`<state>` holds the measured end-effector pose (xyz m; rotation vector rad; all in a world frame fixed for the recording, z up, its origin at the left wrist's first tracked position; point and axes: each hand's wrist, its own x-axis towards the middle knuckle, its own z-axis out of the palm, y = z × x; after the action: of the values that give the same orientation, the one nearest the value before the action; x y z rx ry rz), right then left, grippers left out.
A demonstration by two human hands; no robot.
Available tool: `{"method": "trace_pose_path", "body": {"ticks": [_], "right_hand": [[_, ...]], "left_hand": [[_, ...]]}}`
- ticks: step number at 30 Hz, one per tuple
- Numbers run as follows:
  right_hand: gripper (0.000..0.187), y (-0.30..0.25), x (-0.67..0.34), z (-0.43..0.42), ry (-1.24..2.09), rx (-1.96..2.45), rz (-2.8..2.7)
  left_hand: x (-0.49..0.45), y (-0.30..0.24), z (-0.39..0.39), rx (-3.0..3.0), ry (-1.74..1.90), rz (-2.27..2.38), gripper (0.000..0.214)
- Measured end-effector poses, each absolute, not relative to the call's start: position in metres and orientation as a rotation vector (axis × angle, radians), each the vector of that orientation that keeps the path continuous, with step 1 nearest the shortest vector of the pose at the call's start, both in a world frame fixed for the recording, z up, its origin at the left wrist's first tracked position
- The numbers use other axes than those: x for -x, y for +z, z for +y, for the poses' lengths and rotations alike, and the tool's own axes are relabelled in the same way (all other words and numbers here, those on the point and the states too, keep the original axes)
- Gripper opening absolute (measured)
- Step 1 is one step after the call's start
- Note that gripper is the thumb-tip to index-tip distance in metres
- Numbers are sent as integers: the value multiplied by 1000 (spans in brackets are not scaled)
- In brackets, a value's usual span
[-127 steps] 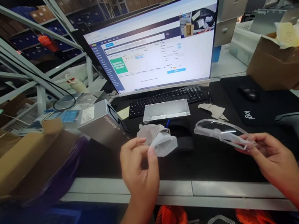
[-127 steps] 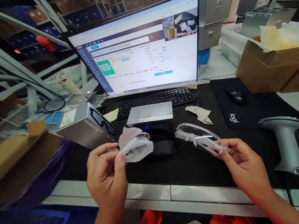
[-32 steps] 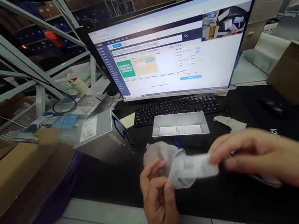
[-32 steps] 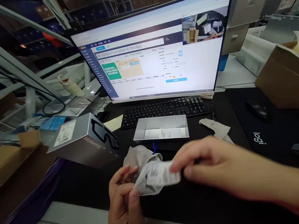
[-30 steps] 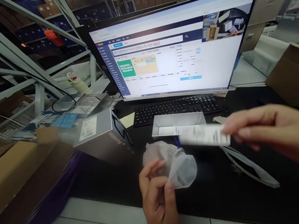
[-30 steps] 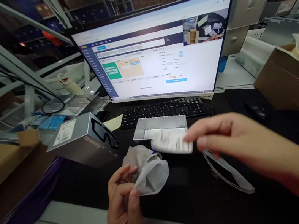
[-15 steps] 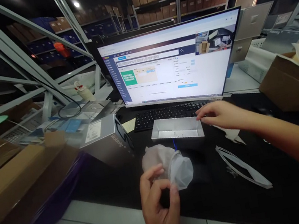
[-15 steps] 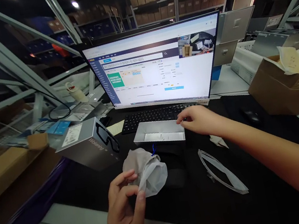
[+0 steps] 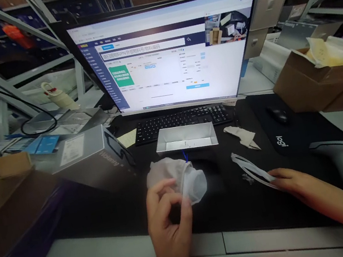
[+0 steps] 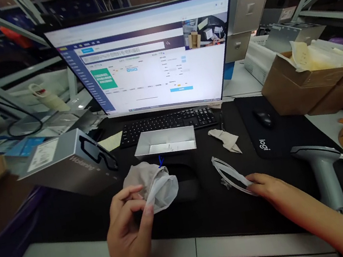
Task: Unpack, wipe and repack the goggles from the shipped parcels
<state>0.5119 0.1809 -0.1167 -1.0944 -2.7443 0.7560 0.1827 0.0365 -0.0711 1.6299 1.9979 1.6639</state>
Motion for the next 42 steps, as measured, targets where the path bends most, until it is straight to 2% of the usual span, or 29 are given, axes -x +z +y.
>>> {"method": "trace_pose_path", "body": {"ticks": [3, 8, 15, 22, 25, 28, 31, 34, 37, 42], "right_hand": [[45, -98, -512, 191, 771, 1045, -2755], [24, -70, -519, 190, 833, 1077, -2355], [30, -62, -464, 142, 1554, 985, -1771], [43, -59, -404, 137, 1674, 1048, -1570], [39, -59, -392, 132, 1534, 956, -1764], [28, -54, -381, 127, 1209, 621, -2188], [29, -40, -365, 128, 909, 351, -2497], [29, -30, -345, 134, 648, 403, -2544], [20, -35, -323, 138, 434, 428, -2444], [22, -50, -286, 139, 271, 175, -2527]], "left_hand": [[-182, -66, 33, -1637, 1642, 2064, 19], [-180, -60, 31, -1719, 1588, 2105, 19], [-182, -58, 35, -1789, 1518, 2002, 21], [-184, -58, 33, -1820, 1503, 1919, 20], [-184, -61, 32, -1810, 1534, 1919, 21], [-184, -62, 30, -1840, 1612, 1906, 22], [-182, -61, 27, -1956, 1679, 1898, 20], [-177, -58, 23, -2103, 1700, 1901, 17], [-172, -57, 19, -2156, 1681, 1894, 18], [-169, -60, 15, -2266, 1587, 1797, 17]]}}
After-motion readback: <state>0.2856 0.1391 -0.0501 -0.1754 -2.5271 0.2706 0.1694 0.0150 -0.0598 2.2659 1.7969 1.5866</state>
